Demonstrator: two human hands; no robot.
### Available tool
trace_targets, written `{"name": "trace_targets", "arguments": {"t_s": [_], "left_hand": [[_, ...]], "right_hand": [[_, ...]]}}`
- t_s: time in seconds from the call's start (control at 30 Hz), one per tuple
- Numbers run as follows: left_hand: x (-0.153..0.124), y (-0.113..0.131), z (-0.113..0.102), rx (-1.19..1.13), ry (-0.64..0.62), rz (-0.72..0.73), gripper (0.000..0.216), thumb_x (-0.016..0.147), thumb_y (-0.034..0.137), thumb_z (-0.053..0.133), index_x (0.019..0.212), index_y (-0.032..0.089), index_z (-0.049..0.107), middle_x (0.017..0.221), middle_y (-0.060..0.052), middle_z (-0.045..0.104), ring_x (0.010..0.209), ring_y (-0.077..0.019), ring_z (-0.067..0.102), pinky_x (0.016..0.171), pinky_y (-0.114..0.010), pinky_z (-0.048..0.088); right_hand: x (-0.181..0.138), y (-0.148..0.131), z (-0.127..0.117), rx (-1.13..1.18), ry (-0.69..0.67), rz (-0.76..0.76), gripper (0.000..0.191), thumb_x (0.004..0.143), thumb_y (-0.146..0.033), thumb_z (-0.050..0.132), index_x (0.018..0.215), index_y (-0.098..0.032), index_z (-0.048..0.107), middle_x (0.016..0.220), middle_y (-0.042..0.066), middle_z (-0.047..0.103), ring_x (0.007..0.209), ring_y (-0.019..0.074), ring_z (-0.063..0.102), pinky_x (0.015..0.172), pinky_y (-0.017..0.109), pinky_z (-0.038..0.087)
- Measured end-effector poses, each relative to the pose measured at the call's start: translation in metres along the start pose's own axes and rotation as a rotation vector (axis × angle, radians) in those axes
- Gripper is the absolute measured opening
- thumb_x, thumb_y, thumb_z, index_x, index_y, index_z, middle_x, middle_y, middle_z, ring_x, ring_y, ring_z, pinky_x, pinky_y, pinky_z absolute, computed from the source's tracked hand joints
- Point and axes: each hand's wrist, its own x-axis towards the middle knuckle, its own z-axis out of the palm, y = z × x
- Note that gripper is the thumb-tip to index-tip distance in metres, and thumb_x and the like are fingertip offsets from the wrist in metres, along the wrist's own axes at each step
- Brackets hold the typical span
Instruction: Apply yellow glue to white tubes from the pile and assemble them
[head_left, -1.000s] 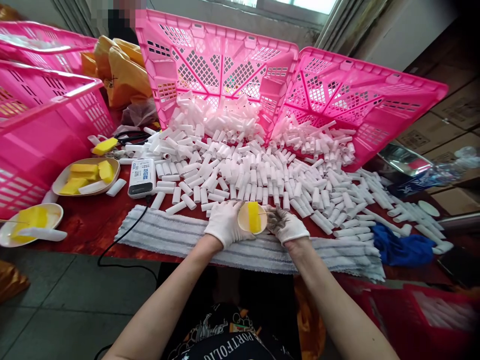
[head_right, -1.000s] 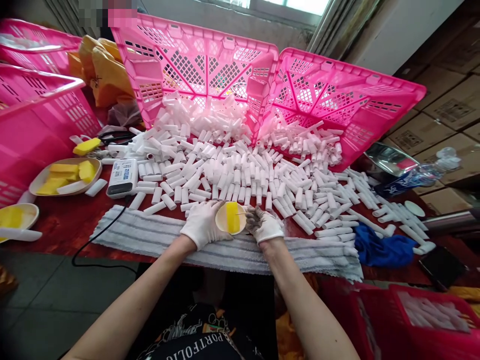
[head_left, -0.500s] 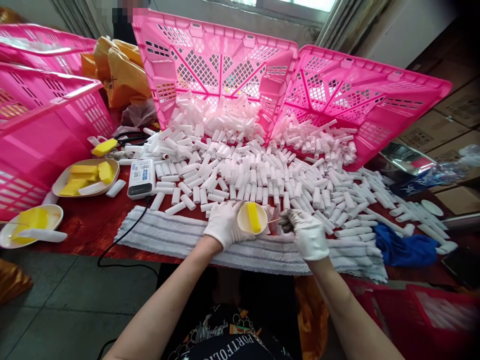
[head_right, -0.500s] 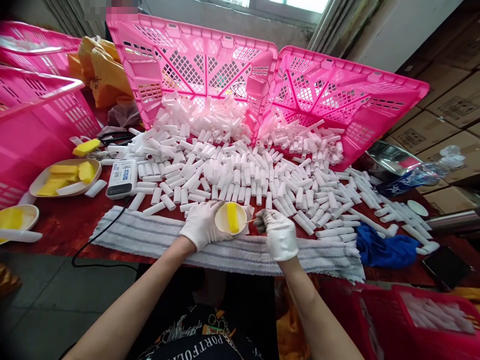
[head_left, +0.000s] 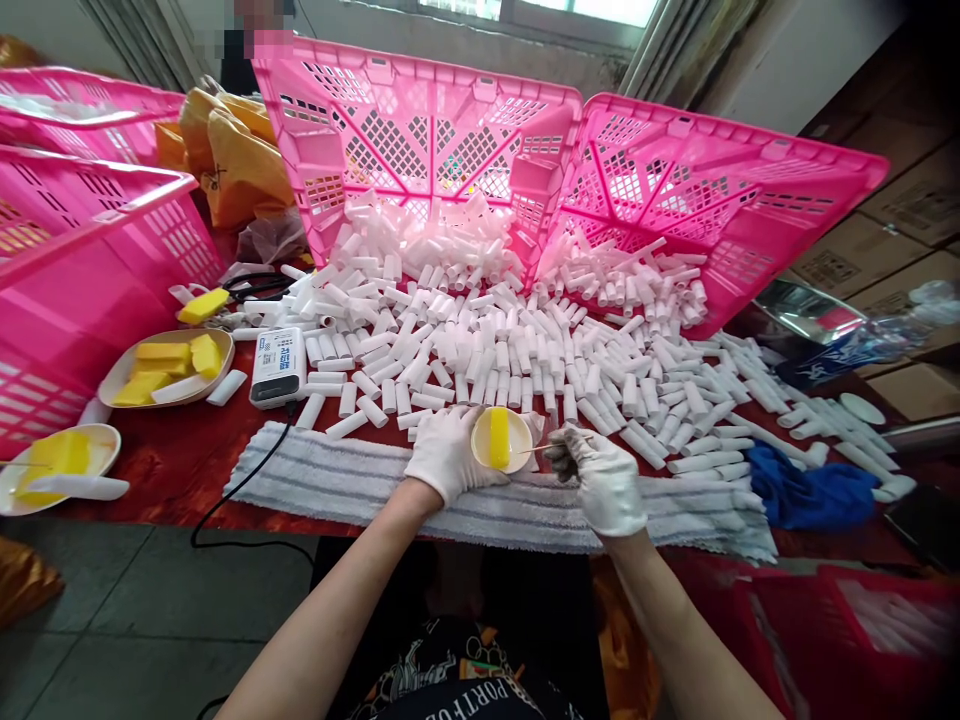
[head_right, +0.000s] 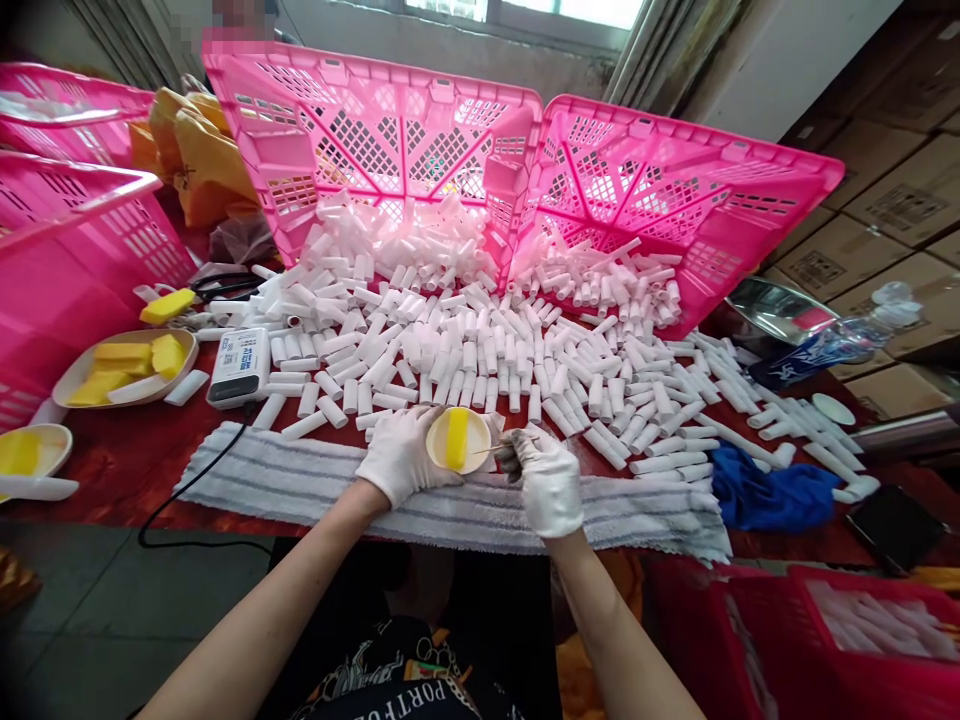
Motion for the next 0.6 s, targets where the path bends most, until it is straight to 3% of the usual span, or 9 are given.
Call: {"name": "trace_targets", "arguments": {"t_s": [0.2, 0.27, 0.43, 0.6], "left_hand": [[0.001, 0.001, 0.000, -0.003, 0.001, -0.006, 0.102, 0.035, 0.067, 0.071, 0.122, 0.021, 0.047, 0.114, -0.010, 0.057, 0.099, -0.0308, 0.053, 0.089, -0.042, 0.034], [0.001, 0.001, 0.000, -0.016, 0.010, -0.001, 0.101, 0.034, 0.067, 0.071, 0.121, 0.021, 0.048, 0.113, -0.010, 0.057, 0.098, -0.0306, 0.054, 0.088, -0.041, 0.035], [0.001, -0.001, 0.002, -0.048, 0.033, 0.029, 0.097, 0.036, 0.065, 0.072, 0.120, 0.022, 0.049, 0.109, -0.008, 0.058, 0.097, -0.0286, 0.054, 0.087, -0.039, 0.036], [0.002, -0.002, 0.003, -0.030, 0.030, 0.012, 0.100, 0.035, 0.067, 0.070, 0.121, 0.022, 0.048, 0.109, -0.009, 0.059, 0.095, -0.0289, 0.054, 0.087, -0.039, 0.036]], "right_hand": [[0.019, -0.018, 0.020, -0.164, -0.136, -0.239, 0.033, 0.069, -0.050, 0.063, 0.078, -0.018, 0.067, 0.068, 0.003, 0.066, 0.062, 0.0130, 0.058, 0.056, 0.023, 0.047], [0.031, -0.019, 0.018, -0.190, -0.192, -0.215, 0.034, 0.067, -0.051, 0.064, 0.073, -0.018, 0.066, 0.063, 0.002, 0.064, 0.057, 0.0120, 0.056, 0.052, 0.022, 0.044], [0.043, -0.037, 0.012, -0.123, -0.160, -0.161, 0.033, 0.068, -0.051, 0.062, 0.069, -0.018, 0.063, 0.057, 0.000, 0.060, 0.048, 0.0091, 0.051, 0.045, 0.020, 0.040], [0.056, -0.051, 0.035, -0.095, -0.208, -0.223, 0.018, 0.068, -0.036, 0.067, 0.067, -0.019, 0.063, 0.055, -0.002, 0.059, 0.051, 0.0094, 0.051, 0.042, 0.019, 0.037]]}}
